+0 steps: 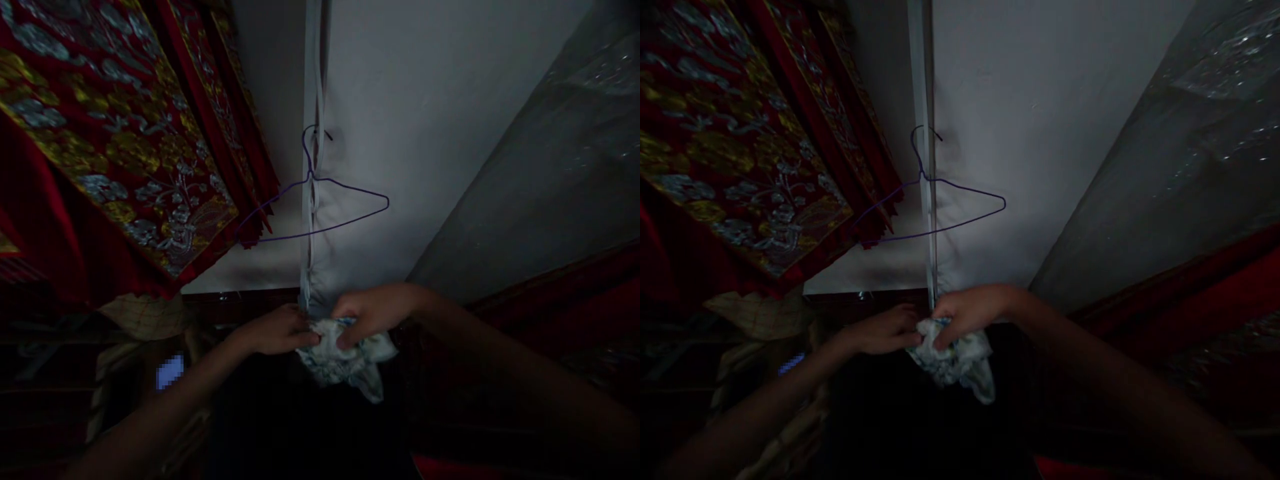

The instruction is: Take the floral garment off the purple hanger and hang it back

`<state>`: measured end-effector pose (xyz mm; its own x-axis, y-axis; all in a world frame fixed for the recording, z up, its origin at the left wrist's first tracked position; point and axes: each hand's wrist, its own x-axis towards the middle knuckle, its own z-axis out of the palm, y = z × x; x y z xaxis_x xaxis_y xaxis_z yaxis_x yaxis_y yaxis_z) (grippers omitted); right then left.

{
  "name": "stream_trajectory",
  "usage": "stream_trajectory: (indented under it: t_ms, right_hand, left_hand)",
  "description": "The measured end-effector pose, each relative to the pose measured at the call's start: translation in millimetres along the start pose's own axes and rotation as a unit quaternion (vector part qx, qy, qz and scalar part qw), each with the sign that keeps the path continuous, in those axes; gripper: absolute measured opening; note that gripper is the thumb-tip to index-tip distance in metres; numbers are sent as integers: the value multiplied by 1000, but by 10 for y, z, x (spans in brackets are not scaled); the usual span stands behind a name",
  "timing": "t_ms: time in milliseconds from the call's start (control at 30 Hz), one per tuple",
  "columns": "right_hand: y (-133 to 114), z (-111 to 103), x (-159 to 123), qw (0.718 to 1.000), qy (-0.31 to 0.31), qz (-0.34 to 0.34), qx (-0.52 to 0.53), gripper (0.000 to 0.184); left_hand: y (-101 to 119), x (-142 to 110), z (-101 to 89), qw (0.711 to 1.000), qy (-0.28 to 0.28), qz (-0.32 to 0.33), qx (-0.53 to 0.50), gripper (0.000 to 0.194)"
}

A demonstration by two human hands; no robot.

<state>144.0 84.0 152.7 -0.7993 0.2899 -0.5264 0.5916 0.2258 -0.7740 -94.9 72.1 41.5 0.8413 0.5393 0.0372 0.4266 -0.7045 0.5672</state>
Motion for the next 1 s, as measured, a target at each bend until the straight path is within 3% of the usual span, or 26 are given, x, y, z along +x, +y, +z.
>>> stream_trajectory:
  t_ms: [67,167,233,267,333,433,533,600,700,833,933,1000]
  right_hand:
    - [116,-162,-128,981,163,-17,-104,10]
    - [271,-443,-204,876,442,-51,-184,36]
    - [362,-609,-124,817,549,-77,-160,57]
    - [406,-673,-44,803,575,-87,-133,63]
    - [492,-762,164,798,591,-96,-75,64]
    - [598,-827,418,792,601,-99,-36,44]
    - [636,-868,386,757,646,-79,-61,25]
    - [611,-887,224,748,658,-51,-77,28]
    - [526,-880,-15,744,661,-27,-97,28]
    - [424,-759,-46,761,644,-52,-62,24]
    - [394,-623,3,796,596,-107,-19,24]
    - [408,-565,-54,789,596,-145,-29,27]
  left_hand:
    - [-146,-138,-133,992,-31,-78,99,54]
    - [-305,-358,-403,964,1,-211,159,40]
    - [-327,-457,-601,946,55,-274,164,43]
    - [-313,-486,-701,936,83,-298,166,44]
    - [-259,-509,-892,918,131,-329,177,42]
    - [-190,-495,-1108,906,165,-345,179,38]
    - [-182,-480,-1204,905,196,-347,149,38]
    - [-180,-471,-1219,899,241,-341,132,40]
    - [-118,-421,-1246,885,332,-299,133,33]
    - [21,-232,-1393,869,446,-170,133,24]
    - [43,-60,-1550,864,485,-94,97,37]
    - [-3,11,-1638,873,474,-97,66,35]
